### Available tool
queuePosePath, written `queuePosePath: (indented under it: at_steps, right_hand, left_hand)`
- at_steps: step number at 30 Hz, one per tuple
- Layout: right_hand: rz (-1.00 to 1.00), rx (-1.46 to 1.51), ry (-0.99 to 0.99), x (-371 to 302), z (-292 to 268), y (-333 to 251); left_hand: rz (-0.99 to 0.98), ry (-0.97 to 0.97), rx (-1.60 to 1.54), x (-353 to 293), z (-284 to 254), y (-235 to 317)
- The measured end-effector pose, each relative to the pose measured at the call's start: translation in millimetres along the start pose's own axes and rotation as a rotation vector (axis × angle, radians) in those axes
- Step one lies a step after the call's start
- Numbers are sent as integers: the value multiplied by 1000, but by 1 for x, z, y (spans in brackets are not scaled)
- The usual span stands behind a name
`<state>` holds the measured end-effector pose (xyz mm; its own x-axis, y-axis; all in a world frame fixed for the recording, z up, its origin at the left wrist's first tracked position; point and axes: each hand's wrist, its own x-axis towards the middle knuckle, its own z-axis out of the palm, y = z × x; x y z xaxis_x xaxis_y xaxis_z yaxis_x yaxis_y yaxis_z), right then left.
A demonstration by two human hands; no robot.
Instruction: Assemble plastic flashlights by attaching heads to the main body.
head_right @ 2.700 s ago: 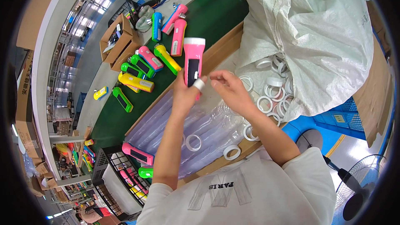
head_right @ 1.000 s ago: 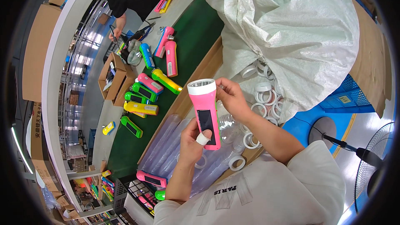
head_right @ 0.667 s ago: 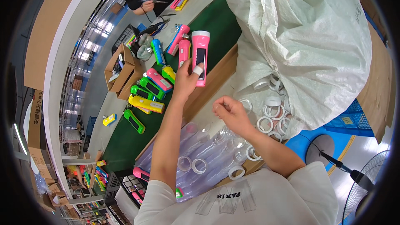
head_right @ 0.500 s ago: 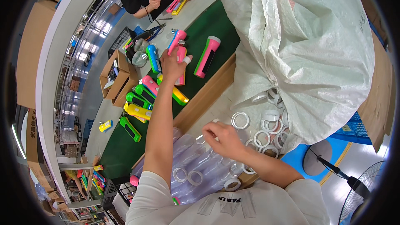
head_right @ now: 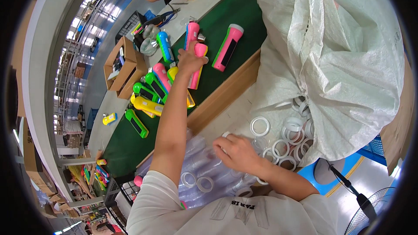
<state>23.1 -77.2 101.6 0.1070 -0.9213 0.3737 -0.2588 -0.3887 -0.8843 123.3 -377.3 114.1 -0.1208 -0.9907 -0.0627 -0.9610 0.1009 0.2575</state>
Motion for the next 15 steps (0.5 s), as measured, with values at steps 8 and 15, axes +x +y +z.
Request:
queuePosePath:
  at_steps: [8, 15]
  right_hand:
    - [42, -45, -19, -5, 7, 6]
    - [-151, -81, -336, -24, 22, -12]
  left_hand:
    - [153, -81, 29, -92, -21, -114]
    - [-23, -50, 72, -184, -53, -247]
